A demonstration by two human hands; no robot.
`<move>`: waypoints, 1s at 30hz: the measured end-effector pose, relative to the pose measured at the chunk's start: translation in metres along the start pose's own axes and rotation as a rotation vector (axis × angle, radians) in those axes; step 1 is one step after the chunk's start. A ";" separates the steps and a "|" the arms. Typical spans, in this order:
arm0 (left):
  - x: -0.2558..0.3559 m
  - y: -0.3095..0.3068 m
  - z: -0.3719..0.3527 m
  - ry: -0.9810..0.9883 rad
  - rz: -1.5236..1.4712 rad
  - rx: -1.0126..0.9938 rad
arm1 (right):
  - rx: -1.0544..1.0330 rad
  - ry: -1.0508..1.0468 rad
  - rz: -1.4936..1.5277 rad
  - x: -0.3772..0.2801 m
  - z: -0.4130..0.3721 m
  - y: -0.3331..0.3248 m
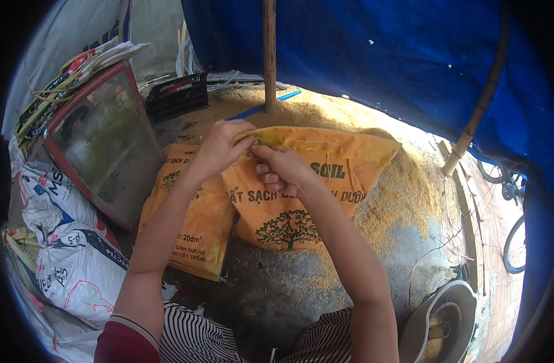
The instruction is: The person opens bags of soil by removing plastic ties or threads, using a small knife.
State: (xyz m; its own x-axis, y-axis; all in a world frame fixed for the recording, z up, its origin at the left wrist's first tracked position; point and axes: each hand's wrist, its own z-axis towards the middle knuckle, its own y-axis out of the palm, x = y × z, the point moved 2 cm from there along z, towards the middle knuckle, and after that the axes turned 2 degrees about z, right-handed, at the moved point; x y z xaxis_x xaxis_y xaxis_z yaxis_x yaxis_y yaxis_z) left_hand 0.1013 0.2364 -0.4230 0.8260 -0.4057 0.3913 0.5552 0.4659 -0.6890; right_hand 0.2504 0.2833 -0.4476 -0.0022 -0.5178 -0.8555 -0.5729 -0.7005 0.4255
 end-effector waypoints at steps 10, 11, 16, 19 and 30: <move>-0.043 -0.008 0.009 -0.404 -0.582 -0.239 | 0.175 -0.209 -0.443 0.029 -0.007 0.024; -0.043 0.001 0.009 -0.454 -0.696 -0.278 | 0.138 -0.230 -0.468 0.032 -0.006 0.022; -0.032 0.012 0.011 -0.597 -0.877 -0.547 | 0.114 -0.222 -0.489 0.031 -0.011 0.016; -0.038 0.007 0.009 -0.685 -0.785 -0.542 | 0.088 -0.218 -0.495 0.028 -0.013 0.016; -0.043 -0.022 0.012 -0.381 -0.386 -0.132 | 0.080 -0.194 -0.297 0.030 -0.002 0.009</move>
State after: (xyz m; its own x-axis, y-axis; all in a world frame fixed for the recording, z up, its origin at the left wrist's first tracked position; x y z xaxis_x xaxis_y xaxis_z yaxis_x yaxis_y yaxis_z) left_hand 0.0547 0.2532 -0.4179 0.5551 -0.2033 0.8065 0.8280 0.2276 -0.5125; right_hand 0.2467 0.2607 -0.4690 0.0231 -0.1891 -0.9817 -0.6339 -0.7621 0.1319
